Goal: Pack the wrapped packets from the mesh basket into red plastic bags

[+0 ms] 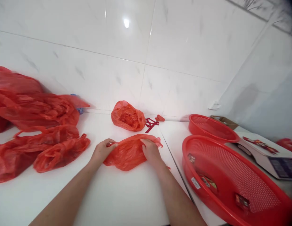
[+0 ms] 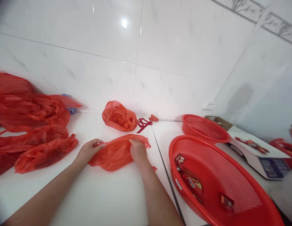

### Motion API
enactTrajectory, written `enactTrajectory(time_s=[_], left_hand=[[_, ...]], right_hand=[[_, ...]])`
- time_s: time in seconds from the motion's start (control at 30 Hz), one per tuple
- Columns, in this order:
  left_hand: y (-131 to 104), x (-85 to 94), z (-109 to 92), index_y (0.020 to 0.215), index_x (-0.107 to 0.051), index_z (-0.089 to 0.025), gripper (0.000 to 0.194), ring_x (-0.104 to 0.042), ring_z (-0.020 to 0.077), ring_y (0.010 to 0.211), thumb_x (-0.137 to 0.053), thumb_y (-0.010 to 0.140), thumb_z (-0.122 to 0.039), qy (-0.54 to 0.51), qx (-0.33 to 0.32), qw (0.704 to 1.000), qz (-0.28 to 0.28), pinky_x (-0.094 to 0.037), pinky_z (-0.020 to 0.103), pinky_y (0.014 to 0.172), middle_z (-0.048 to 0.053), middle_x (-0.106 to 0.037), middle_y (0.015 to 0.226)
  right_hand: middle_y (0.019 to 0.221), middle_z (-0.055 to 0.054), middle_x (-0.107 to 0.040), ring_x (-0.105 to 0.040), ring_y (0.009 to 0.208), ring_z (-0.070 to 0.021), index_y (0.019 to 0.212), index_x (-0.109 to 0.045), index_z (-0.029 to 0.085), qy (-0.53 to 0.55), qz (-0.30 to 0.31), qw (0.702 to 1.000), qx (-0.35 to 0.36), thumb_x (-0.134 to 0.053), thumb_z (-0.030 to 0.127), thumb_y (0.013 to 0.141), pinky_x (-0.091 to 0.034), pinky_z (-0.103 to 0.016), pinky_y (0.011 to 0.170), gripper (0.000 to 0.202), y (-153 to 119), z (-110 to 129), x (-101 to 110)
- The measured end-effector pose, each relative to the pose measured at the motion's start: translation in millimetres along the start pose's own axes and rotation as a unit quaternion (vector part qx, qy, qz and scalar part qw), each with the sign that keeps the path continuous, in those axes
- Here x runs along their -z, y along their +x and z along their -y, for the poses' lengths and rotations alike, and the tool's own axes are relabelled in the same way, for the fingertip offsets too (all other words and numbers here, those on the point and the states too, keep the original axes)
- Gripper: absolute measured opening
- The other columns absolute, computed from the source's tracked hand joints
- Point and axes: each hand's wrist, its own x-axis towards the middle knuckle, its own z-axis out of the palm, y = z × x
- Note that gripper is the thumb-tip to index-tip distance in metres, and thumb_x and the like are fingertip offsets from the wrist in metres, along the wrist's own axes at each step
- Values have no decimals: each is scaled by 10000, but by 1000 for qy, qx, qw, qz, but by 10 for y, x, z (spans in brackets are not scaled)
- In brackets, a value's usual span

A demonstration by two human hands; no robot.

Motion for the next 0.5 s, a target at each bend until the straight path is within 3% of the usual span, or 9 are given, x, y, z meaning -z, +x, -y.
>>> enactTrajectory(time_s=[0.13, 0.27, 0.4, 0.5], left_hand=[[59, 17, 73, 913, -600, -203, 407, -553, 137, 512, -676, 646, -501, -96, 12, 995, 25, -398, 220, 464, -28, -613, 650], [109, 58, 132, 987, -590, -190, 463, -428, 71, 411, -733, 627, -444, -176, 6, 983, 48, -342, 177, 406, -64, -525, 561], [138, 82, 162, 1028, -587, -175, 495, -450, 60, 445, -759, 624, -403, -257, 28, 964, 60, -371, 156, 415, -46, -557, 601], [152, 90, 180, 1029, -587, -175, 499, -474, 48, 459, -787, 606, -347, -322, 46, 943, 73, -398, 145, 436, -34, -597, 650]], right_hand=[[1126, -54, -651, -564, 1092, -179, 1103, -643, 205, 0, -66, 996, 66, -440, 114, 841, -436, -350, 980, 343, -191, 379, 214], [1232, -67, -573, -451, 1231, -215, 1081, -634, 228, -30, -169, 981, 93, -477, 149, 850, -404, -422, 1014, 291, -617, 693, 648], [1212, -80, -577, -486, 1193, -248, 1049, -638, 221, -104, -298, 947, 64, -534, 177, 834, -410, -466, 993, 243, -1100, 634, 1201], [1204, -97, -595, -528, 1149, -274, 1090, -628, 197, -213, -325, 921, -13, -536, 297, 844, -434, -465, 965, 280, -1437, 404, 1531]])
